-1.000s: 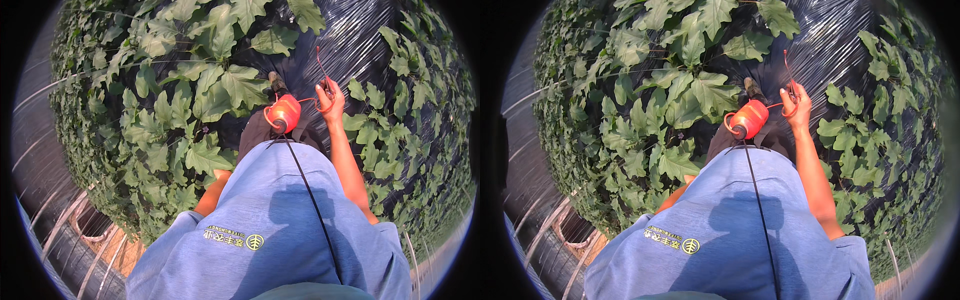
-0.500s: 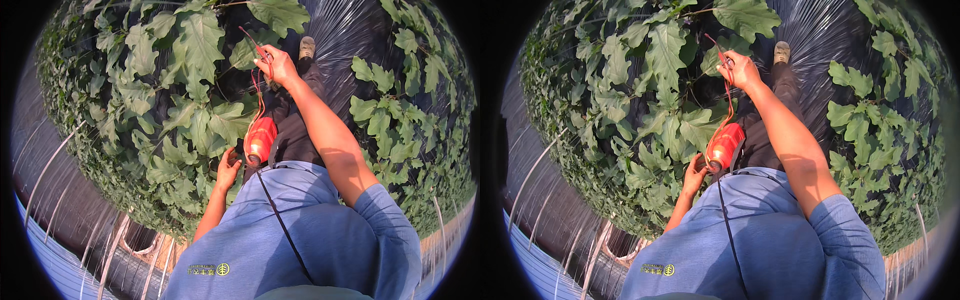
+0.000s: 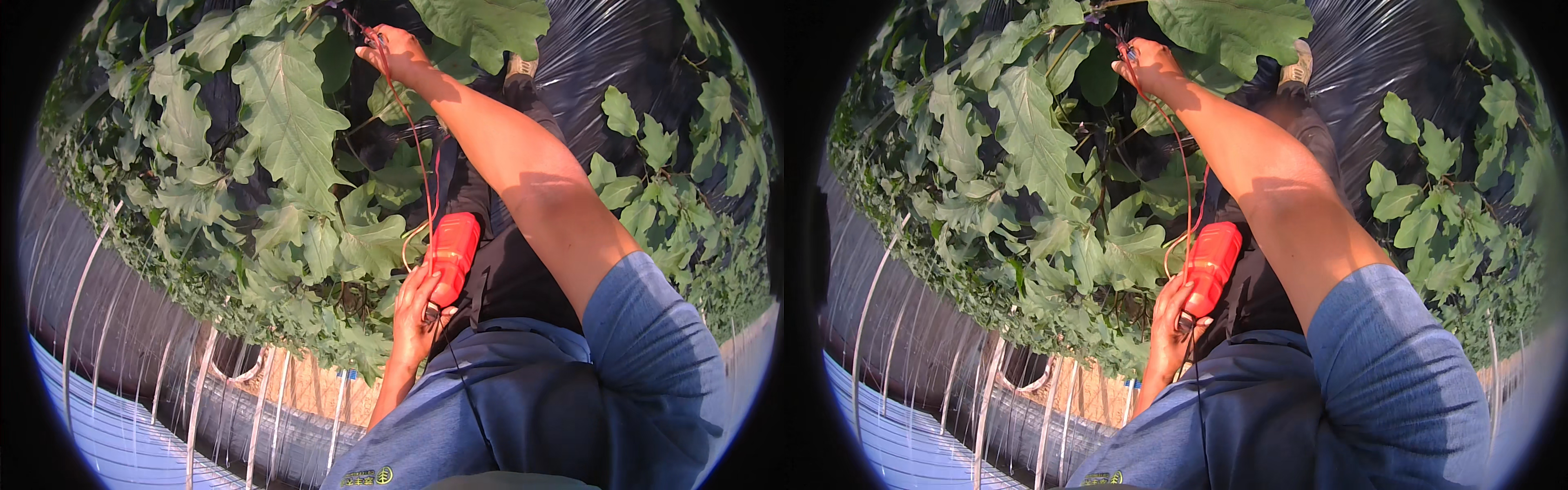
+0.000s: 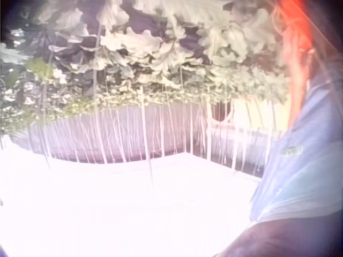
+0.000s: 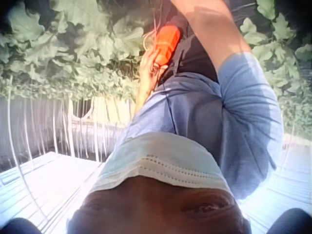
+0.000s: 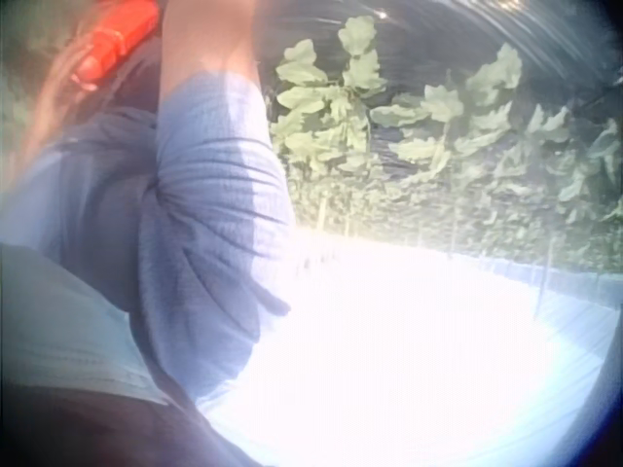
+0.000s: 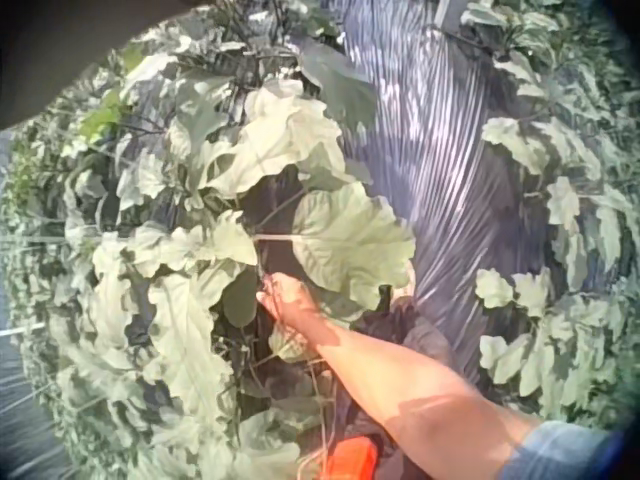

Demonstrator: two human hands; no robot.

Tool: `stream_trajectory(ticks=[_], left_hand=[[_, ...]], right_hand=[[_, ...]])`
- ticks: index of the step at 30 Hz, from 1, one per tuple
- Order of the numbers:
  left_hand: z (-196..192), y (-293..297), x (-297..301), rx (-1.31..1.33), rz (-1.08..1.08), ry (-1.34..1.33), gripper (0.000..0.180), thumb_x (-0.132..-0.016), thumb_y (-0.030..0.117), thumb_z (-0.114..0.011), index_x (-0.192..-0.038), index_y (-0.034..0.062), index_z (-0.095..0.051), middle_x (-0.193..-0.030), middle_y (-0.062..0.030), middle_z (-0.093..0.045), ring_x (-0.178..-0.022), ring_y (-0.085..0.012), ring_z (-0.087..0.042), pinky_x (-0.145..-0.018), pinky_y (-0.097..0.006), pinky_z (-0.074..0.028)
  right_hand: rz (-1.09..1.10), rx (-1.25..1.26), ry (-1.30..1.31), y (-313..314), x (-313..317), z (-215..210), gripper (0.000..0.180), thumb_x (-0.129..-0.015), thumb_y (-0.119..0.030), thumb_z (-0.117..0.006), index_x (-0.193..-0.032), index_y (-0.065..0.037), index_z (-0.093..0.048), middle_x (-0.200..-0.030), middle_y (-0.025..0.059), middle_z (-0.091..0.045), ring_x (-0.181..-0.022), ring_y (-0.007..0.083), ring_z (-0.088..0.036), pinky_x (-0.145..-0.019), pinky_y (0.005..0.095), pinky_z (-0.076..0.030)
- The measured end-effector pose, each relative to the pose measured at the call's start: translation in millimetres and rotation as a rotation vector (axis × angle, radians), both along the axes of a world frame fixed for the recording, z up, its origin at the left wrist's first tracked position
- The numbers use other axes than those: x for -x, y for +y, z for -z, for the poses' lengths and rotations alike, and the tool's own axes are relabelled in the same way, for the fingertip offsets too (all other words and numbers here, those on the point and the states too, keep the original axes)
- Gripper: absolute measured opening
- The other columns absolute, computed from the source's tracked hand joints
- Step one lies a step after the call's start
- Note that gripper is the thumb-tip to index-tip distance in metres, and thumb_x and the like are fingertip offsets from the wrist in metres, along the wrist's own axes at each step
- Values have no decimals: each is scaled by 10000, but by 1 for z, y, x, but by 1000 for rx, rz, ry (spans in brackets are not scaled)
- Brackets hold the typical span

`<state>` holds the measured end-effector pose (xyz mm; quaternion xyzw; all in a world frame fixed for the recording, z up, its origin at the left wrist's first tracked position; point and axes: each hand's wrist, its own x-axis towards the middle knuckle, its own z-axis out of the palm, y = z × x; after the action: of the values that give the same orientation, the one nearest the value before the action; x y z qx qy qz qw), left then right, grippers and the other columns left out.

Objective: The person sprays plants with a handheld red sprayer inside a greenhouse. They move along rows of leafy plants, directing the nozzle at leaves and stems while walking forward.

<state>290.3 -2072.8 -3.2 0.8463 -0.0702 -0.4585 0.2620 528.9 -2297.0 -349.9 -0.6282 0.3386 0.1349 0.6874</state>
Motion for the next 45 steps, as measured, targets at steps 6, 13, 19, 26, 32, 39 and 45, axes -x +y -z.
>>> stream_trajectory(ticks=[6,13,19,26,32,39,45], left_hand=[[15,-23,-4,29,23,104,872,-867,208,-940,-1626,52,-538,-1643,-209,-581,-1559,-463,-500,-1259,-544,-429],[2,-58,-28,-22,-210,152,871,-891,238,-932,-1608,11,-492,-1584,-264,-615,-1499,-479,-561,-1224,-550,-459],[-10,-102,-65,69,77,-94,849,-874,285,-954,-1559,22,-526,-1573,-243,-631,-1479,-466,-586,-1209,-543,-475],[-27,-195,-102,232,121,-236,853,-842,278,-978,-1535,46,-538,-1599,-208,-622,-1492,-443,-583,-1204,-529,-481],[-24,-265,-143,414,87,-279,781,-813,221,-987,-1448,32,-573,-1582,-190,-619,-1447,-412,-616,-1150,-504,-494],[-11,-332,-209,548,103,-352,824,-785,291,-1006,-1474,59,-619,-1494,-150,-677,-1408,-398,-634,-1147,-519,-493],[-3,-380,-261,501,65,-323,657,-814,300,-996,-1352,112,-668,-1589,-116,-632,-1498,-388,-575,-1190,-544,-480]], right_hand=[[-8,186,-91,5,-13,18,420,-973,-432,-822,-1178,-72,-753,-984,128,-782,-904,310,-746,-878,439,-593],[-15,-40,-9,-13,26,-1,485,-938,-454,-843,-1229,-80,-740,-1084,120,-793,-1008,293,-759,-907,433,-578],[-82,-27,-173,-79,125,-106,408,-900,-217,-902,-1234,-57,-731,-921,138,-771,-837,322,-779,-804,412,-601],[-163,278,-332,-227,205,-232,354,-914,-116,-835,-1226,17,-732,-1028,160,-751,-934,364,-741,-858,421,-593],[-95,508,-289,-341,182,-267,394,-996,-172,-812,-1313,35,-703,-1088,105,-775,-972,173,-745,-892,319,-589],[16,522,-268,-411,63,-276,352,-990,-177,-844,-1277,-6,-733,-1006,26,-774,-869,96,-700,-821,285,-579],[-19,320,-288,-436,-76,-233,345,-989,-206,-853,-1217,20,-724,-941,20,-742,-851,91,-678,-802,271,-557]])
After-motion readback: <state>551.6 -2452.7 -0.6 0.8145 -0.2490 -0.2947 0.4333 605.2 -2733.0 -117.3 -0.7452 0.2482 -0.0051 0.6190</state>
